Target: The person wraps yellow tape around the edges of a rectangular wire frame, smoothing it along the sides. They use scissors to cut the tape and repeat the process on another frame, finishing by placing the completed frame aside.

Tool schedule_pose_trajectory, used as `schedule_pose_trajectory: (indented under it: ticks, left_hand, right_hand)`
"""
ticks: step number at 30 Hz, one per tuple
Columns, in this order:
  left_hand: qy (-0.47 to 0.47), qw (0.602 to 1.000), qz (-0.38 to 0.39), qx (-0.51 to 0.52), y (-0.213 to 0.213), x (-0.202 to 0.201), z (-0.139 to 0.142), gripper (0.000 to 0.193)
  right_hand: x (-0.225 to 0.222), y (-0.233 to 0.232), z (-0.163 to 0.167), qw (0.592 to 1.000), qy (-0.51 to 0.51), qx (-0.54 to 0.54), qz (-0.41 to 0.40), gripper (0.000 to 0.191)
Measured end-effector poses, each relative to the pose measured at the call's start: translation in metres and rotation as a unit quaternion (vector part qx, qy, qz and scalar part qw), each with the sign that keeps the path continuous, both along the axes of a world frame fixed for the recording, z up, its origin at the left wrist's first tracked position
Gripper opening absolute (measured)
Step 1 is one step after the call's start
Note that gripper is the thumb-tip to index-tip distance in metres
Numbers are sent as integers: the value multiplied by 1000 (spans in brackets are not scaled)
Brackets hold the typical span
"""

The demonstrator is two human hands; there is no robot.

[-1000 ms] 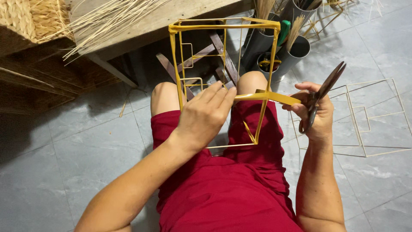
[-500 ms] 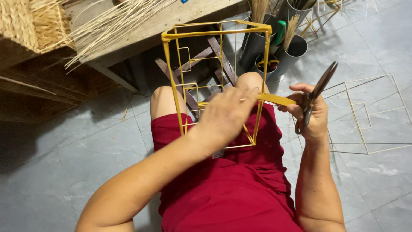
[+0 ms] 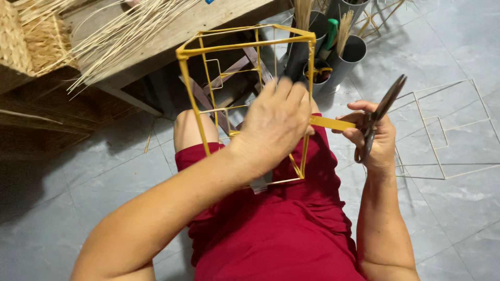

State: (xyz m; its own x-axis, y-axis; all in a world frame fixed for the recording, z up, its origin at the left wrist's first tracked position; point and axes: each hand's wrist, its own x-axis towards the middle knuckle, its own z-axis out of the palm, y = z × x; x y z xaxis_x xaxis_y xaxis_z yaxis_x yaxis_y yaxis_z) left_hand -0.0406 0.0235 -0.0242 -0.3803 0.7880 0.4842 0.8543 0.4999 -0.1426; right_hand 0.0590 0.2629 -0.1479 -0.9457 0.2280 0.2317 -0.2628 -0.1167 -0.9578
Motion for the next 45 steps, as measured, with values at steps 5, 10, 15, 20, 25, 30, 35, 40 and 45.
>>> schedule_pose_trajectory:
  ticks: [5, 10, 15, 20, 25, 30, 35, 40, 45]
  left_hand:
    - [17, 997, -45, -57, 29, -26, 35, 11]
    - [-30, 987, -115, -112, 68, -34, 32, 13]
    - [-212, 924, -36, -317, 105, -47, 15, 17]
    - [-258, 894, 24, -366, 127, -54, 8, 29]
    - [-292, 889, 15, -353, 126, -63, 15, 31]
    - [-327, 878, -13, -350, 126, -64, 24, 37]
    - [-333, 882, -22, -331, 124, -60, 30, 37]
    - [-330, 881, -13, -339, 117, -61, 33, 36]
    - [-321, 891, -19, -321, 116, -63, 22, 33]
  right_hand:
    - [0, 0, 4, 998, -2, 26, -58, 59]
    - [0, 2, 14, 997, 10, 29, -65, 63]
    - [-12, 3, 15, 994, -11, 97, -39, 65]
    - [-7, 6, 4, 995, 4, 61, -77, 66]
    - [39, 7, -3, 996, 36, -46, -73, 60]
    - [96, -33, -12, 963, -179, -145, 140, 72]
    - [82, -45, -13, 937, -260, -93, 215, 70]
    - [53, -52, -1, 945, -236, -108, 199, 64]
    - [44, -54, -3, 945, -242, -124, 180, 44]
